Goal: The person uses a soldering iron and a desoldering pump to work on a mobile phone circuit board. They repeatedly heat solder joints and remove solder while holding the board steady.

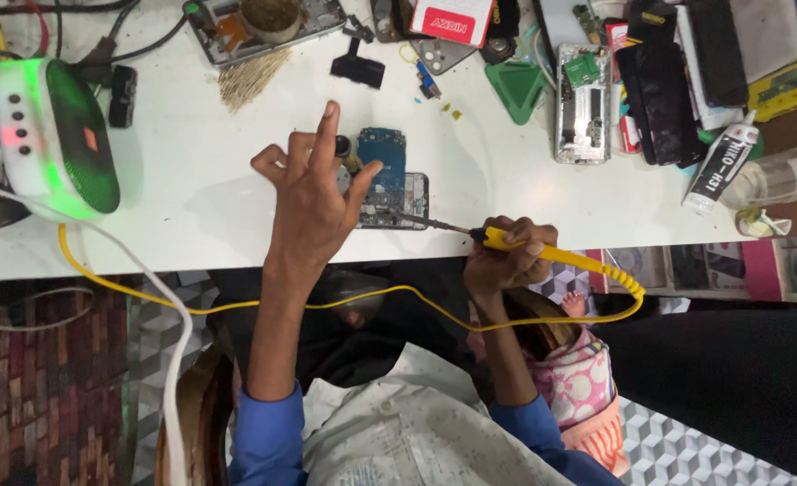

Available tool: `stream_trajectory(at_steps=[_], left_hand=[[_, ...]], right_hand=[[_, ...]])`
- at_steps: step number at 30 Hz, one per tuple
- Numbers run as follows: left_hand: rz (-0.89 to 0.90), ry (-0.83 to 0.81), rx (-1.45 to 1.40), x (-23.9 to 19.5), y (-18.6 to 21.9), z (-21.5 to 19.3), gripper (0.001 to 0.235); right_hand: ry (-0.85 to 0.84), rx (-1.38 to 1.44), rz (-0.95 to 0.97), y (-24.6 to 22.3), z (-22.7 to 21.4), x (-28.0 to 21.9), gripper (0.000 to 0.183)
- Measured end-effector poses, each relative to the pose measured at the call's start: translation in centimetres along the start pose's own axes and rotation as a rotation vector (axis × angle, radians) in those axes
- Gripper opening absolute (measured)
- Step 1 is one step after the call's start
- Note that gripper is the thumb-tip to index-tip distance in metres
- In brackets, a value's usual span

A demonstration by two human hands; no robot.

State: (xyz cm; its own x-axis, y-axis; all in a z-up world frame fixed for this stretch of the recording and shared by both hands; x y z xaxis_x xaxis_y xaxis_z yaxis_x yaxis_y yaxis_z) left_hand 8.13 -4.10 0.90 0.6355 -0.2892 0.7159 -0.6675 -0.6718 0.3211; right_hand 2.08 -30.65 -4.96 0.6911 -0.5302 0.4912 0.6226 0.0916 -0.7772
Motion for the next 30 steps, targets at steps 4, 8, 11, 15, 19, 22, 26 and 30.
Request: stream_trajectory(at_steps=[4,8,11,15,19,22,26,30], left_hand=[[-0.048,-0.036,-0.033,-0.1,-0.6,0.3,0.088],[-0.026,-0.017,-0.015,0.2,-0.4,0.1,0.084],[-0.004,-0.007,0.019,0.1,-0.2,0.0,0.083],[-0.009,-0.02,0.0,0.2,-0.3,0.2,0.083],[-0.011,0.004,0.019,0.6,-0.1,-0.2,0.082],[-0.038,-0.013,0.0,0.4,-0.4,0.0,0.081],[-0.052,-0.019,0.022,0.4,-0.4,0.0,0.078],[-0.115,-0.081,0.014,-0.3,-0.7,0.6,0.07]], right_hand=[[-0.028,-0.075,-0.022,-0.2,0.3,-0.2,0.04],[-0.025,-0.059,-0.044,0.2,0.1,-0.2,0.039],[0.003,-0.011,-0.078,0.5,-0.5,-0.5,0.038],[0.001,-0.069,-0.004,0.9,-0.9,-0.9,0.04],[-0.015,-0.036,-0.024,0.6,-0.3,-0.6,0.039],[0.007,-0.057,0.001,0.4,-0.2,-0.5,0.039],[0.144,0.13,0.213,0.7,-1.3,0.1,0.033],[0.269,0.259,0.394,0.9,-3.0,0.5,0.034]])
Point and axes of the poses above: each hand's wrist, its own x-axis towards the middle knuckle, its own z-axis out of the palm, y = z × x, the point moved 8 cm from there along x, towards the middle knuckle, and after that the axes turned 11 degrees about z, right-handed, at the moved point
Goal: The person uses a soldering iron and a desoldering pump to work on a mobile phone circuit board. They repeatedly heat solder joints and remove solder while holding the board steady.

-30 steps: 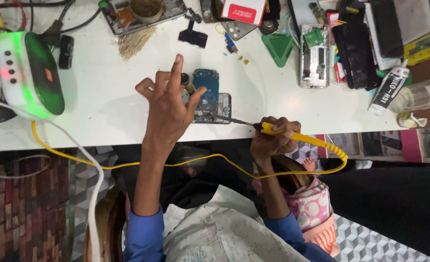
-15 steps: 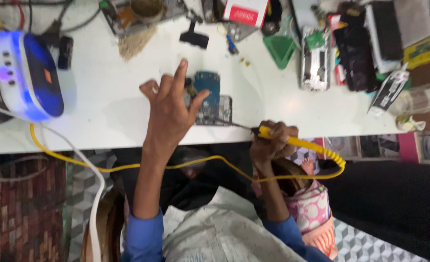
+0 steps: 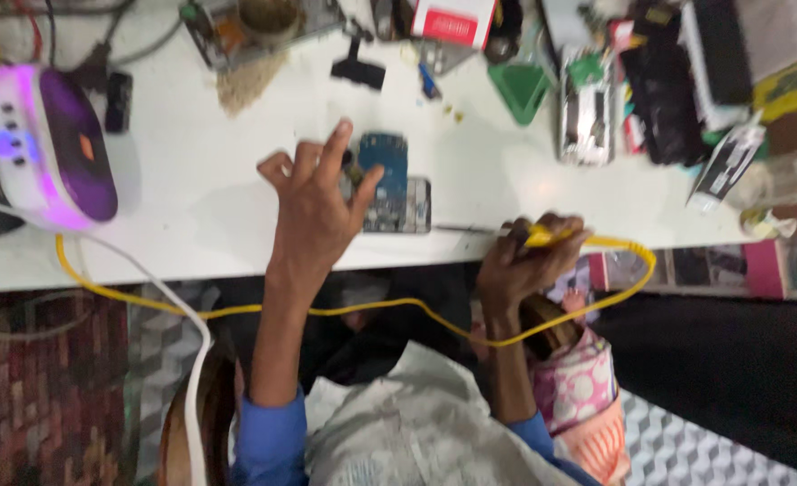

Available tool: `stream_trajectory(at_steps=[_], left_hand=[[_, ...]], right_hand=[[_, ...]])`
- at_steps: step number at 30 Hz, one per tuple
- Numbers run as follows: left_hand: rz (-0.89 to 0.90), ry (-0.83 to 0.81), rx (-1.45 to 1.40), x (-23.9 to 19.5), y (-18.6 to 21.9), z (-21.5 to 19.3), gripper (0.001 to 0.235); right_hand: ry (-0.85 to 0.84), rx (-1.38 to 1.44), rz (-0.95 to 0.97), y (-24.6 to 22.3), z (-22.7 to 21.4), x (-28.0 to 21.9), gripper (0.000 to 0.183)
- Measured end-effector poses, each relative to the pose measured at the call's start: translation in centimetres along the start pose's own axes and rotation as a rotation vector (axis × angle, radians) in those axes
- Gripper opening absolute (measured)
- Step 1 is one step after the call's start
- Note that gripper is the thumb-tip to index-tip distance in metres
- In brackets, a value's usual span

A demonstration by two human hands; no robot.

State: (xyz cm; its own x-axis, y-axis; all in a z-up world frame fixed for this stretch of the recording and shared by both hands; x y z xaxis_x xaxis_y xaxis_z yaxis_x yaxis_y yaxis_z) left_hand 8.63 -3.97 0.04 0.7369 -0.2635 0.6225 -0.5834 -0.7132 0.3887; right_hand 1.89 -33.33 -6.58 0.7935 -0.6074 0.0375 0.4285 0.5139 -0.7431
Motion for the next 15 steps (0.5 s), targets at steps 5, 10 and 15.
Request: stream_trajectory(at_steps=[5,10,15], left_hand=[[0.004,0.008,-0.066,0.3,-0.2,-0.2,0.071],[0.045,0.017,-0.033,0.2,0.2,-0.2,0.075],[0.049,0.019,-0.031,0.3,0.0,-0.2,0.078]], right_hand=[[-0.05,-0.01,0.082,-1.0,1.2,-0.3,0.03],[-0.078,-0.424,-0.117,-4.5,3.3,-1.9,0.041],[-0.272,-0.708,-0.15,-6.1,4.9,-3.7,0.043]])
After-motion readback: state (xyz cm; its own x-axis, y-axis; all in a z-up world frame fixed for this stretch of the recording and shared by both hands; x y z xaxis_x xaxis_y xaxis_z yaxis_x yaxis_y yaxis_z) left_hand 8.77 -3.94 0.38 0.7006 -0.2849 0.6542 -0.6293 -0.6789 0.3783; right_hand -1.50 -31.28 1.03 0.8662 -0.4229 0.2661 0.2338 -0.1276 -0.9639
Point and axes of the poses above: each hand's wrist, its own x-axis towards the middle knuckle, its own z-axis out of the palm, y = z × x, the point moved 8 cm from there along x, towards the middle knuckle, and after that the axes turned 11 degrees about z, right-handed, at the moved point
